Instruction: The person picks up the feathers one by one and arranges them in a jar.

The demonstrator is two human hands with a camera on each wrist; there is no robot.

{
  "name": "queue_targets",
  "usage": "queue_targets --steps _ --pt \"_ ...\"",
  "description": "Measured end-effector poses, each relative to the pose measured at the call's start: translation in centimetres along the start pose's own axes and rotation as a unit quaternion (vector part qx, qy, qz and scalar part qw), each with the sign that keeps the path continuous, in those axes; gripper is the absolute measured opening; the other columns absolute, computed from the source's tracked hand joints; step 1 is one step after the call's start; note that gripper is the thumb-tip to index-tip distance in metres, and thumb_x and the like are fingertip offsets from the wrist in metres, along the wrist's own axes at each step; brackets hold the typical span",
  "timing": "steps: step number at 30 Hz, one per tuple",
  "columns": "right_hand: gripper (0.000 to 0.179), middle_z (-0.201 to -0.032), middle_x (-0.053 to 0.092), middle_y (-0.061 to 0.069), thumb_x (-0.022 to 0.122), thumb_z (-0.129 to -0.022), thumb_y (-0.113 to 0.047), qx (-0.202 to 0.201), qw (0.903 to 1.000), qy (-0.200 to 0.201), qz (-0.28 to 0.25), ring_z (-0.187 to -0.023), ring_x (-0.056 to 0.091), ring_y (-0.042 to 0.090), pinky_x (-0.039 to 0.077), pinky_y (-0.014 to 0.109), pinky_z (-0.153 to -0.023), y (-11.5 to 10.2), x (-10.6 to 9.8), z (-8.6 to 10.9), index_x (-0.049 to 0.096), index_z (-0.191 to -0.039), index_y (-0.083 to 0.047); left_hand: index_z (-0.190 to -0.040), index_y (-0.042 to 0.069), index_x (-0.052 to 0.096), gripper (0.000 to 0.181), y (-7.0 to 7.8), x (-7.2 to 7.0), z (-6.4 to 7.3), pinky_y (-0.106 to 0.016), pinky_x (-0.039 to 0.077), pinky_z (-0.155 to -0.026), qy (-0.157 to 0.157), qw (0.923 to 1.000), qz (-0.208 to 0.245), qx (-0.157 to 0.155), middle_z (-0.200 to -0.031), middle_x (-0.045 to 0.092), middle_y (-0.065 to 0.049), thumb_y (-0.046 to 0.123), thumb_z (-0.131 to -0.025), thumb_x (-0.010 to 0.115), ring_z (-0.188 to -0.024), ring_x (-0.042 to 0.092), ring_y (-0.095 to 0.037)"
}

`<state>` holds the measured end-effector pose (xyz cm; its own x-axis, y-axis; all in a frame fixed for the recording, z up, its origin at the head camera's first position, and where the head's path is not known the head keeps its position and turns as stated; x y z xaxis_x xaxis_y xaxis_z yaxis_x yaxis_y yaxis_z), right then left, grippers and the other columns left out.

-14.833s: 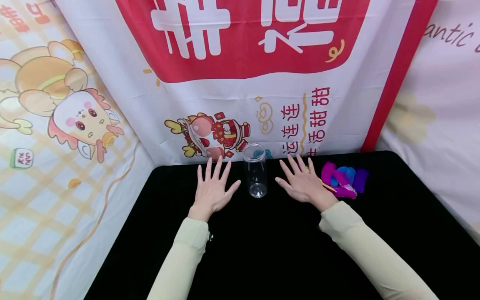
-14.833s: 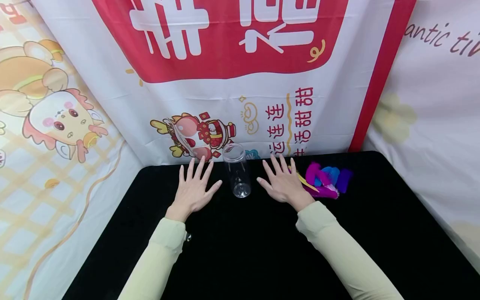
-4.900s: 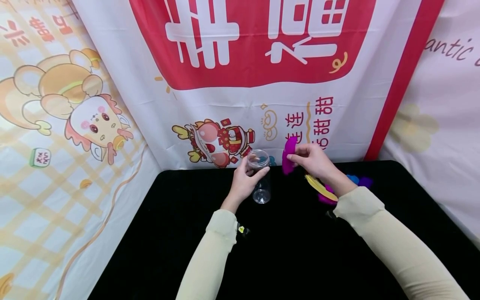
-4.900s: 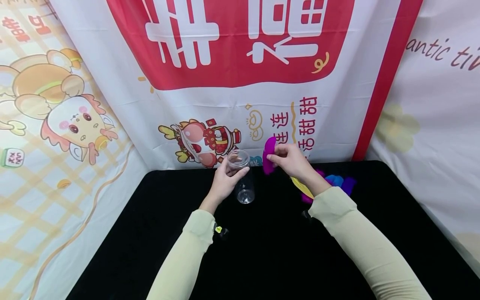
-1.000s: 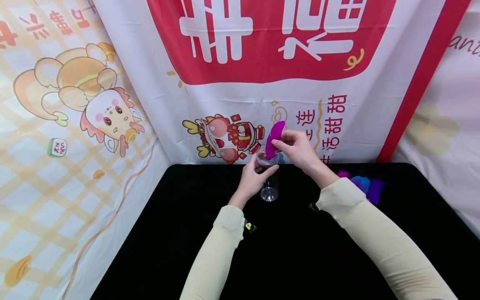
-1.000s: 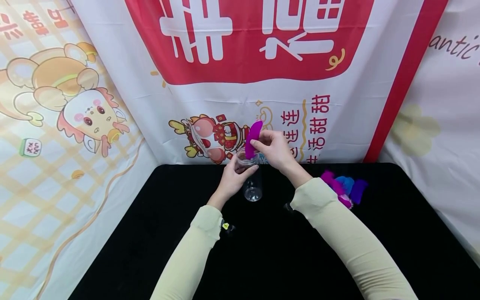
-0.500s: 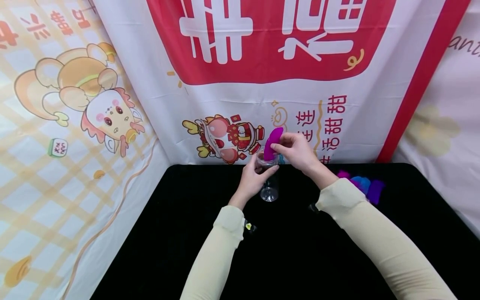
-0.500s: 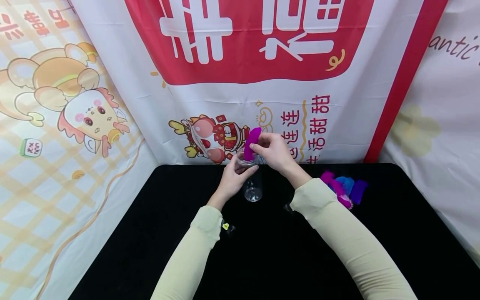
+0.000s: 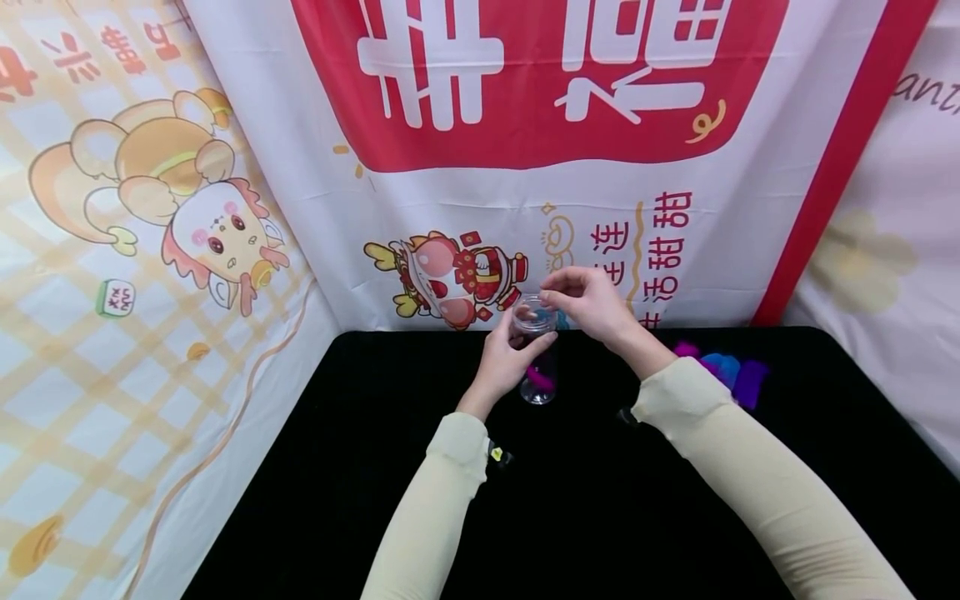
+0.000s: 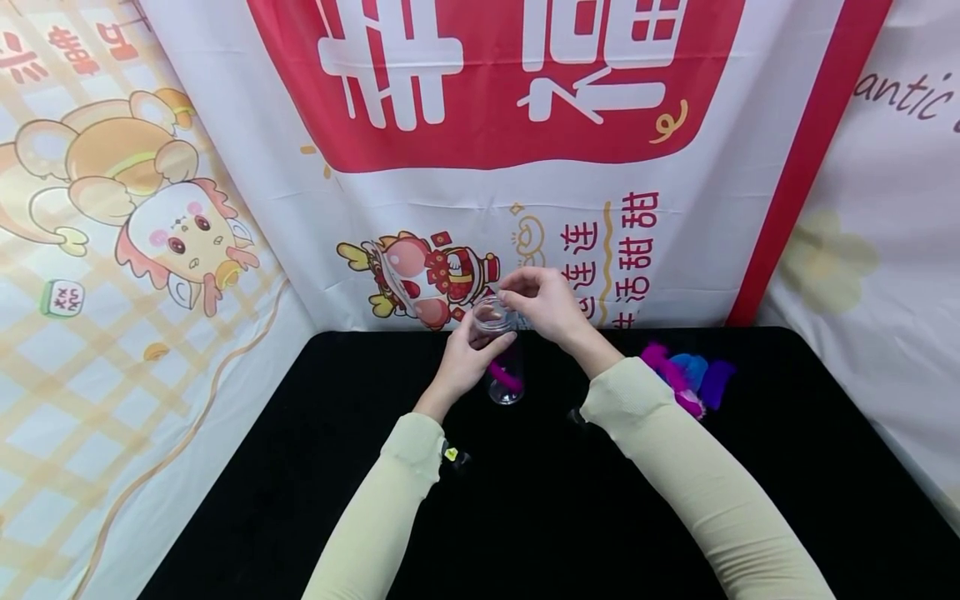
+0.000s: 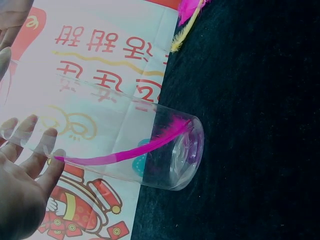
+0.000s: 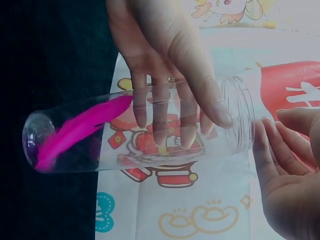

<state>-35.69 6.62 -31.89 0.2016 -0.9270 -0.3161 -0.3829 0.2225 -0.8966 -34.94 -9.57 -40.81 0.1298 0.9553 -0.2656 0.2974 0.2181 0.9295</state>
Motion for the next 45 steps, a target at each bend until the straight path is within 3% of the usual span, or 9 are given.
queue_targets --steps 5,8,13,17,26,30,36,45 --pt "0.020 -0.105 0.074 0.017 0.071 -0.098 -0.015 -0.001 0.9999 -0.010 0.010 -0.094 0.072 0.031 0.058 0.032 -0.079 -0.2 -0.2 0.2 0.072 -0.111 0.000 -0.156 0.016 0.038 0.073 -0.1 0.0 0.1 -0.042 0.044 -0.111 -0.004 1.0000 0.001 -0.001 -0.145 0.057 -0.011 0.039 -0.096 0.073 -0.133 0.055 -0.021" --pt "0.021 -0.105 0.074 0.017 0.071 -0.098 -0.017 -0.003 0.9996 -0.018 0.021 -0.092 0.071 0.028 0.057 0.032 -0.079 -0.3 -0.3 0.3 0.072 -0.111 0.000 -0.154 0.023 0.040 0.072 -0.6 0.1 0.0 -0.041 0.045 -0.110 0.006 1.0000 0.002 0.005 -0.143 0.059 -0.008 0.044 -0.094 0.074 -0.131 0.056 -0.018" --pt "0.025 -0.108 0.073 0.014 0.071 -0.099 -0.021 -0.012 0.9982 -0.027 0.052 -0.094 0.069 0.026 0.055 0.030 -0.082 -0.7 -0.7 0.5 0.072 -0.113 -0.001 -0.151 0.023 0.043 0.068 -0.5 0.0 -0.1 -0.042 0.047 -0.109 0.010 0.9999 0.002 0.013 -0.134 0.063 -0.001 0.043 -0.094 0.074 -0.127 0.059 -0.016" --pt "0.024 -0.106 0.074 0.012 0.071 -0.098 -0.021 -0.028 0.9962 -0.030 0.077 -0.094 0.068 0.024 0.053 0.037 -0.085 -1.1 -1.0 0.7 0.073 -0.112 -0.002 -0.150 0.023 0.043 0.067 -0.4 -0.1 -0.1 -0.042 0.047 -0.108 0.010 0.9998 0.004 0.015 -0.132 0.064 0.001 0.043 -0.094 0.074 -0.126 0.060 -0.015" --pt "0.019 -0.102 0.074 0.011 0.071 -0.098 -0.017 -0.037 0.9926 -0.043 0.107 -0.095 0.067 0.023 0.054 0.043 -0.086 -1.3 -1.7 1.4 0.073 -0.110 -0.002 -0.151 0.015 0.044 0.068 -0.6 0.0 -0.2 -0.045 0.045 -0.110 0.011 0.9998 0.008 0.018 -0.138 0.062 -0.009 0.039 -0.095 0.075 -0.129 0.058 -0.020" --pt "0.018 -0.101 0.074 0.010 0.072 -0.097 -0.017 -0.037 0.9914 -0.043 0.118 -0.093 0.067 0.022 0.054 0.041 -0.082 -1.1 -2.1 1.7 0.074 -0.109 -0.004 -0.151 0.014 0.044 0.070 -0.6 0.1 -0.2 -0.045 0.045 -0.109 0.014 0.9997 0.007 0.021 -0.138 0.062 -0.010 0.039 -0.094 0.076 -0.128 0.058 -0.020" --pt "0.015 -0.099 0.074 0.011 0.072 -0.096 -0.012 -0.048 0.9898 -0.042 0.128 -0.090 0.067 0.021 0.054 0.037 -0.080 -0.1 -2.8 2.2 0.073 -0.107 -0.001 -0.150 0.015 0.044 0.070 -0.6 0.1 -0.1 -0.041 0.048 -0.107 0.026 0.9994 -0.006 0.024 -0.132 0.065 0.000 0.038 -0.093 0.077 -0.125 0.060 -0.015" --pt "0.016 -0.102 0.074 0.010 0.071 -0.098 -0.017 -0.016 0.9895 -0.048 0.135 -0.093 0.067 0.022 0.055 0.034 -0.083 1.6 -4.2 3.3 0.073 -0.109 -0.005 -0.147 0.019 0.046 0.064 -0.4 0.0 -0.1 -0.041 0.048 -0.107 0.023 0.9994 -0.007 0.026 -0.132 0.065 0.000 0.038 -0.093 0.077 -0.127 0.059 -0.016"
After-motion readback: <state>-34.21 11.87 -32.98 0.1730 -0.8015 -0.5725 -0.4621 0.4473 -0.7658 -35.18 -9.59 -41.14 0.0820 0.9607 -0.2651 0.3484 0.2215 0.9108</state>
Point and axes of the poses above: each hand's wrist, its own z-axis away from the middle knuckle, its own x-axis out of the palm, y = z × x, the point moved 5 cm from there along -z, towards the middle knuckle
